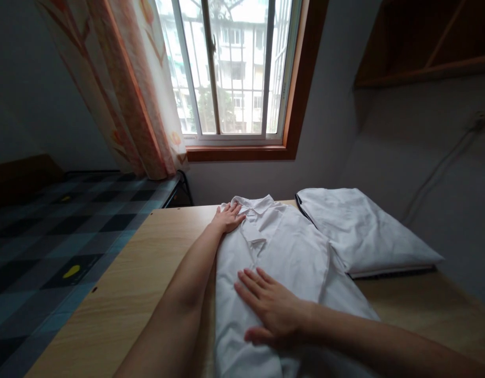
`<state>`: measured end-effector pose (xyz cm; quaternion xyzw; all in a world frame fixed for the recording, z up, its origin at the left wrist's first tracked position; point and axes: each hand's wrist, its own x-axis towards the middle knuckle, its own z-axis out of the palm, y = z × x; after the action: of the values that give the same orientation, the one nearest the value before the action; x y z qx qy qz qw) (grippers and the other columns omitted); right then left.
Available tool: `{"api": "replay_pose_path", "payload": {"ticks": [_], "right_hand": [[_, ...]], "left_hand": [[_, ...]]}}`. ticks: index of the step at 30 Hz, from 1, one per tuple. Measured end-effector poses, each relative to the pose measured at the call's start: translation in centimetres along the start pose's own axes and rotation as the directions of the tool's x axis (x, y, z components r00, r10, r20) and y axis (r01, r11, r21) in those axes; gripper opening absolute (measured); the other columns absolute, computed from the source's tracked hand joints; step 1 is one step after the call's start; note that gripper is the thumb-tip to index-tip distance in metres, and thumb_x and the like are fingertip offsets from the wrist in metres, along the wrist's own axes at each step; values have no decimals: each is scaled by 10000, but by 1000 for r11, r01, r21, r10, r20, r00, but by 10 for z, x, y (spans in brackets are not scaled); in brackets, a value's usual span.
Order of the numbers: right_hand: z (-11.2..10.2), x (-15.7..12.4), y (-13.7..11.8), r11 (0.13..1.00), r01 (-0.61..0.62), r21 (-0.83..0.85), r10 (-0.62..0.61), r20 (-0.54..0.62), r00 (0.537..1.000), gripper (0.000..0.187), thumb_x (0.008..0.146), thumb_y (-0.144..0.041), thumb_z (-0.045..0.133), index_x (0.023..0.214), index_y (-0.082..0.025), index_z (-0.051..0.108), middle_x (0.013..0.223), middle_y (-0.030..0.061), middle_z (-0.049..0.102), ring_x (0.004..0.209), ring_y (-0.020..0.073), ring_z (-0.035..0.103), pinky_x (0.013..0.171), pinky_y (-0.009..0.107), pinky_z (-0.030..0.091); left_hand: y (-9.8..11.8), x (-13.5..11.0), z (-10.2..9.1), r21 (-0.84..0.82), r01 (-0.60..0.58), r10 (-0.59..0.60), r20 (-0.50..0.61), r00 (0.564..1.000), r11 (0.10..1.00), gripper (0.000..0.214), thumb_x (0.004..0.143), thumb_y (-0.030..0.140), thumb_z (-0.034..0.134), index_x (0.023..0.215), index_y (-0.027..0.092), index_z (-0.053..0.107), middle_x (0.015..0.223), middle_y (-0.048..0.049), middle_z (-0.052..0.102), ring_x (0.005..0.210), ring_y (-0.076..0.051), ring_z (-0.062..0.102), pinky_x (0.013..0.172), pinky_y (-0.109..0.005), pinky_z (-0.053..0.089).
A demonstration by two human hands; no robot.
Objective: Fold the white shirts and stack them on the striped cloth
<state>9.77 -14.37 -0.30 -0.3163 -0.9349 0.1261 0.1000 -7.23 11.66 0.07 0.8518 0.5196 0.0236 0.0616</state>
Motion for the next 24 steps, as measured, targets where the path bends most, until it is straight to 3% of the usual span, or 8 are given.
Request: {"api": "replay_pose_path", "payload": {"ticks": [2, 5, 7, 11, 14, 18, 21, 24], "right_hand": [[27, -14, -23, 995, 99, -33, -101, -65, 993, 765, 940, -564, 435, 1522, -116, 222, 1550, 206, 263, 1440, 329, 238, 1163, 499, 232], [68, -24, -48, 974, 192, -118, -211, -179, 961, 475, 996, -356, 397, 1439, -183, 394, 1442, 157, 474, 1333, 318, 446, 1082, 511, 365], [76, -26, -59, 974, 178, -137, -203, -196, 959, 461, 994, -334, 406, 1422, -164, 413, 1428, 167, 487, 1315, 327, 465, 1061, 519, 386], [34, -23, -69, 992, 124, -39, -127, -80, 989, 779, 925, -531, 496, 1507, -78, 244, 1536, 210, 295, 1425, 355, 269, 1154, 524, 239], [2, -10, -67, 995, 59, 80, -57, -16, 998, 1035, 810, -729, 511, 1519, -45, 198, 1569, 226, 190, 1457, 366, 150, 1187, 507, 125], [0, 12, -52, 985, 25, 172, -25, -1, 1000, 1074, 763, -773, 527, 1506, -44, 258, 1567, 241, 188, 1463, 368, 124, 1184, 524, 67], [8, 17, -34, 932, 29, 362, 0, -80, 997, 737, 925, -622, 414, 1449, -103, 407, 1498, 191, 394, 1398, 312, 335, 1155, 495, 211], [7, 15, -10, 802, -73, 593, 224, -185, 957, 512, 998, -456, 326, 1369, -156, 513, 1169, 109, 676, 1041, 235, 632, 934, 408, 471]], "left_hand": [[0, 1, -1, 16, -8, 8, 8, 1000, 1000, 712, 927, 634, 233, 1535, 263, 215, 1615, -69, 105, 1482, -312, 102, 1131, -623, 83], [4, 1, -5, 66, -8, 9, -21, 1000, 998, 667, 940, 607, 244, 1518, 274, 278, 1611, -59, 154, 1478, -327, 112, 1127, -632, 72], [11, -3, -8, 127, 18, -4, -112, 994, 992, 636, 944, 578, 291, 1490, 255, 352, 1598, -76, 217, 1473, -347, 111, 1121, -646, 41], [25, -24, -17, 214, 53, 0, -240, 971, 975, 575, 953, 498, 361, 1436, 193, 438, 1570, -120, 288, 1457, -347, 171, 1131, -623, 65], [26, -49, -23, 197, 29, 8, -188, 982, 980, 554, 966, 518, 319, 1413, 221, 457, 1570, -93, 299, 1442, -324, 227, 1127, -596, 152], [15, -91, -28, 105, -17, 23, -59, 998, 994, 535, 967, 521, 330, 1424, 261, 430, 1563, -61, 322, 1429, -292, 274, 1124, -533, 229], [10, -136, -31, 26, -54, 58, -189, 980, 998, 468, 967, 466, 365, 1319, 204, 529, 1424, -104, 507, 1293, -253, 457, 1065, -416, 344], [19, -199, -34, -23, -131, 116, -333, 936, 991, 449, 955, 511, 366, 979, 154, 638, 1032, -127, 660, 973, -241, 588, 884, -366, 438]]}}
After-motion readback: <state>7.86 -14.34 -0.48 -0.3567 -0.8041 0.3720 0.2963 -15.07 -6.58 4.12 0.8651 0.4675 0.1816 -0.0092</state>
